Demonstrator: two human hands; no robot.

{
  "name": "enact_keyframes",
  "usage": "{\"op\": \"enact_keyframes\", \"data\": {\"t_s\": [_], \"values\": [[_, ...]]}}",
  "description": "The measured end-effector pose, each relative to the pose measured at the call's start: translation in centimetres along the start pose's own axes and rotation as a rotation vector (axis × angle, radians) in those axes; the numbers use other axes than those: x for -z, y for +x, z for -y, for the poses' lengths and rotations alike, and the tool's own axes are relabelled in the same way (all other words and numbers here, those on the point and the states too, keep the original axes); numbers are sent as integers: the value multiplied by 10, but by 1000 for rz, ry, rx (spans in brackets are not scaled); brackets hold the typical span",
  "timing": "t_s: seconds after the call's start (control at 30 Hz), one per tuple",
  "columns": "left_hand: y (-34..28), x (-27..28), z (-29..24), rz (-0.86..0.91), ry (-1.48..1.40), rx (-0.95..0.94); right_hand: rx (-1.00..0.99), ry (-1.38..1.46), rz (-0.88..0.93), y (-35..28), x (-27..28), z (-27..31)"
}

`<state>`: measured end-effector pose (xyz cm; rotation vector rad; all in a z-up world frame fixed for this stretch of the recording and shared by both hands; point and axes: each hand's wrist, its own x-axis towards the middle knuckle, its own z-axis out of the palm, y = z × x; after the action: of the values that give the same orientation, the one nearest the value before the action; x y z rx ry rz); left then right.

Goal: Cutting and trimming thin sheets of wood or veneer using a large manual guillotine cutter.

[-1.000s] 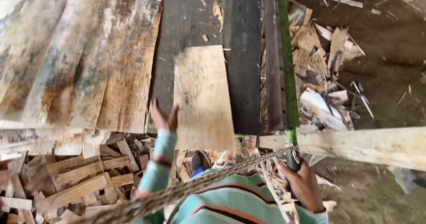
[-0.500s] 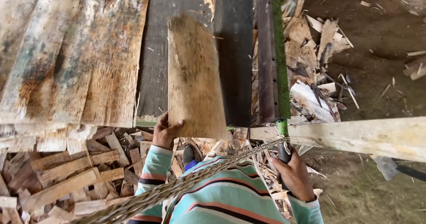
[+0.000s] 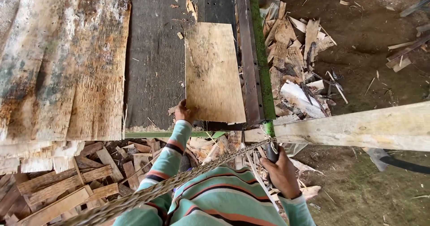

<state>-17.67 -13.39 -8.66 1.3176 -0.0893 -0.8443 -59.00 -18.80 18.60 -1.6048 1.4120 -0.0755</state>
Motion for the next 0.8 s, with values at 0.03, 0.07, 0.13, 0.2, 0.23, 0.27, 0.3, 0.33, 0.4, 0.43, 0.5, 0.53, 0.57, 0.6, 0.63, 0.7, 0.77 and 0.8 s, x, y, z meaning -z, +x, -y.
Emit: {"op": "enact_keyframes", "data": {"t_s": [0.03,0.07,0.13,0.2,0.23,0.27,0.3,0.33,0.4,0.43,0.5,0.53,0.57,0.6,0.63,0.7,0.77,0.8], "values": [[3,-8,-1,-31,-257,64,318,-180,-71,12,-8,-27],[6,-13,-3,-67,-516,122,643,-360,-136,28,-16,-52],[49,-11,22,-46,-592,124,504,-294,-122,26,-26,-44],[60,-17,26,-20,-666,131,359,-229,-113,24,-32,-39],[51,-24,15,-30,-431,80,226,-210,-91,25,-34,-37],[45,-31,2,-40,-194,27,93,-187,-72,28,-37,-34],[37,-38,-7,-40,-199,24,97,-191,-73,28,-36,-36],[28,-43,-17,-83,-148,30,98,-185,-56,28,-37,-38],[29,-42,-17,-130,-95,33,100,-177,-36,26,-33,-37],[39,-37,-6,-130,-107,14,122,-213,-33,25,-28,-33],[48,-33,7,-128,-112,6,132,-248,-29,12,-10,-14],[47,-33,12,-129,-115,11,166,-264,-20,1,3,3],[47,-33,17,-130,-118,17,201,-281,-11,-9,16,19],[39,-37,4,-131,-110,26,190,-276,-7,-16,23,34],[32,-42,-9,-130,-90,28,122,-264,3,-21,31,49],[19,-39,-20,-134,-55,50,33,-245,25,-24,28,53],[10,-41,-18,-113,-25,10,16,-104,-79,-18,13,34],[22,-38,-7,-112,-30,4,24,-106,-82,17,-20,-8]]}}
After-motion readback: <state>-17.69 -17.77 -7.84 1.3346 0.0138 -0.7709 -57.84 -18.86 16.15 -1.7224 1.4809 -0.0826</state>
